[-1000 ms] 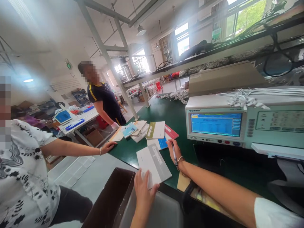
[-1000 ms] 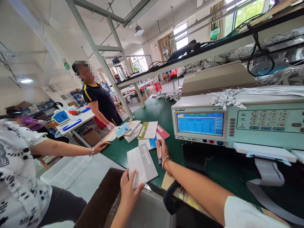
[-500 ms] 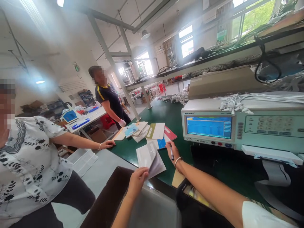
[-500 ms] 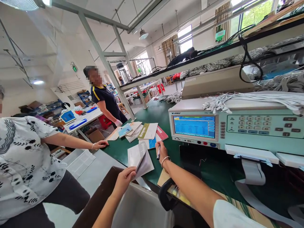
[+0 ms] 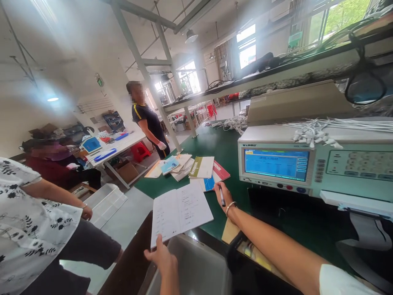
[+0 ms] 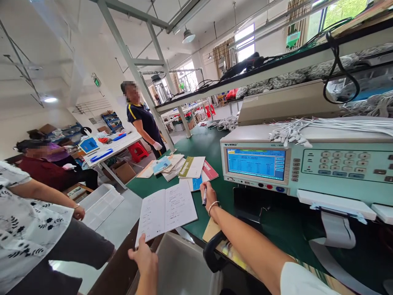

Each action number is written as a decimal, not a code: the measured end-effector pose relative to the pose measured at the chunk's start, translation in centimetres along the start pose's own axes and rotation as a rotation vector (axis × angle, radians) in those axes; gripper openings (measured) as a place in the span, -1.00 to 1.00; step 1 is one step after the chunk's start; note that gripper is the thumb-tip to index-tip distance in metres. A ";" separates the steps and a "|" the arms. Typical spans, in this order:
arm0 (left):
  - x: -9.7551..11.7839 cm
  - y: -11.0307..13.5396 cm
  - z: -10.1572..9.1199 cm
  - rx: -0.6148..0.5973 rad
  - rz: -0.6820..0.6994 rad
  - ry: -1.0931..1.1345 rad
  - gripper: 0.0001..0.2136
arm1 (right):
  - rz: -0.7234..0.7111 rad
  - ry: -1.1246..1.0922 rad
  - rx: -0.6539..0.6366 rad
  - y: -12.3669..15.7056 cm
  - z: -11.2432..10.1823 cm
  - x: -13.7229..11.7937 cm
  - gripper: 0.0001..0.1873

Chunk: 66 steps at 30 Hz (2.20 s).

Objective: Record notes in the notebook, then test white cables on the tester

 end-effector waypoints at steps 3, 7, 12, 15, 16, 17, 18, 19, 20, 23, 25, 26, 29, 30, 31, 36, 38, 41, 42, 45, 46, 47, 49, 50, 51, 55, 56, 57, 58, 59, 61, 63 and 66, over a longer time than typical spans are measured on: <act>3.0 1.6 0.6 0.045 0.324 -0.325 -0.37 | -0.003 0.009 -0.007 0.0 0.0 -0.1 -0.64; 5.1 5.7 7.4 -0.462 0.637 -0.760 -0.56 | 0.000 0.021 -0.014 -0.3 0.1 0.1 -0.66; 4.7 3.5 8.5 -0.497 0.494 -0.691 -0.73 | -0.002 0.016 -0.017 -0.5 0.2 0.5 -0.66; 4.7 0.6 5.4 -0.289 0.406 -0.630 -0.62 | -0.005 0.012 -0.024 -0.5 0.3 0.4 -0.66; 4.7 0.2 4.4 -0.188 0.387 -0.621 -0.55 | -0.005 0.013 -0.026 -0.4 0.3 0.3 -0.66; 4.9 0.3 3.7 -0.106 0.393 -0.611 -0.50 | -0.005 0.013 -0.028 -0.4 0.3 0.2 -0.66; 5.2 1.0 3.5 -0.071 0.430 -0.604 -0.48 | -0.004 0.013 -0.030 -0.4 0.3 0.2 -0.66; 5.5 2.0 4.0 -0.097 0.491 -0.609 -0.48 | -0.004 0.014 -0.030 -0.4 0.3 0.2 -0.66; 5.7 3.3 5.0 -0.178 0.557 -0.632 -0.50 | -0.004 0.014 -0.030 -0.4 0.4 0.2 -0.66; 5.4 6.5 8.8 -0.495 0.637 -0.788 -0.49 | -0.007 0.014 -0.022 -0.4 0.3 0.3 -0.65; 4.9 6.4 9.8 -0.568 0.559 -0.831 -0.53 | -0.010 0.013 -0.018 -0.4 0.3 0.3 -0.66; 4.8 5.8 9.8 -0.572 0.521 -0.809 -0.59 | -0.010 0.013 -0.017 -0.4 0.2 0.3 -0.66; 4.6 2.6 7.8 -0.485 0.446 -0.685 -0.64 | -0.009 0.016 -0.018 -0.4 0.2 0.2 -0.66; 4.7 1.7 6.7 -0.379 0.447 -0.651 -0.59 | -0.007 0.017 -0.018 -0.4 0.3 0.2 -0.66; 4.8 1.0 5.6 -0.242 0.466 -0.627 -0.53 | -0.005 0.019 -0.019 -0.4 0.3 0.2 -0.67; 5.5 4.4 5.6 -0.200 0.816 -0.641 -0.61 | 0.002 0.020 -0.028 -0.6 0.3 0.3 -0.67; 5.0 6.5 7.5 -0.540 0.876 -0.716 -0.68 | 0.004 0.010 -0.028 -0.7 0.3 0.5 -0.66; 3.9 7.0 8.2 -0.843 0.864 -0.865 -0.58 | -0.001 -0.014 -0.029 -0.8 0.3 0.9 -0.62; 3.7 6.5 7.9 -0.891 0.867 -0.915 -0.51 | -0.001 -0.023 -0.031 -0.9 0.3 0.9 -0.61; 3.5 4.5 6.8 -0.993 0.939 -1.034 -0.48 | 0.005 -0.046 -0.034 -0.8 0.3 0.9 -0.56; 3.7 4.1 6.5 -1.011 0.976 -1.058 -0.44 | 0.007 -0.053 -0.036 -0.8 0.3 0.8 -0.55; 4.0 4.0 6.4 -1.016 1.018 -1.070 -0.40 | 0.009 -0.060 -0.036 -0.7 0.3 0.6 -0.53; 5.0 4.8 6.5 -0.986 1.083 -1.056 -0.39 | 0.013 -0.068 -0.040 -0.8 0.3 -0.2 -0.50; 5.6 5.6 6.7 -0.952 1.094 -1.035 -0.44 | 0.016 -0.070 -0.044 -0.9 0.3 -0.8 -0.49; 6.1 6.6 7.1 -0.914 1.089 -1.008 -0.50 | 0.020 -0.071 -0.054 -1.0 0.2 -1.5 -0.49; 6.2 10.5 8.5 -0.841 0.950 -0.927 -0.65 | 0.025 -0.055 -0.194 -1.6 0.8 -5.2 -0.67; 5.9 11.2 8.7 -0.846 0.912 -0.915 -0.65 | 0.026 -0.043 -0.258 -1.5 1.2 -6.1 -0.73; 5.6 11.8 8.8 -0.852 0.881 -0.900 -0.63 | 0.031 -0.031 -0.331 -1.4 1.8 -6.9 -0.77; 5.3 12.1 8.7 -0.857 0.859 -0.885 -0.61 | 0.039 -0.020 -0.408 -1.1 2.4 -7.6 -0.79; 5.1 12.4 8.6 -0.862 0.848 -0.868 -0.59 | 0.052 -0.013 -0.485 -0.7 3.2 -8.0 -0.80; 5.0 12.4 8.5 -0.867 0.847 -0.833 -0.62 | 0.087 -0.012 -0.614 0.3 5.0 -8.1 -0.81; 5.0 11.9 8.4 -0.833 0.853 -0.823 -0.69 | 0.128 -0.017 -0.686 1.1 6.8 -7.3 -0.83; 4.9 10.7 8.8 -0.735 0.847 -0.857 -0.68 | 0.168 0.013 -0.686 1.6 8.9 -5.1 -0.86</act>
Point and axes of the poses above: each hand's wrist, its own y-axis away from the middle knuckle, its own z-axis out of the palm, x = y × z, the point moved 5 cm from there along -y, towards the middle knuckle, and after that the axes turned 1 degree about -x, right-handed, at the moved point
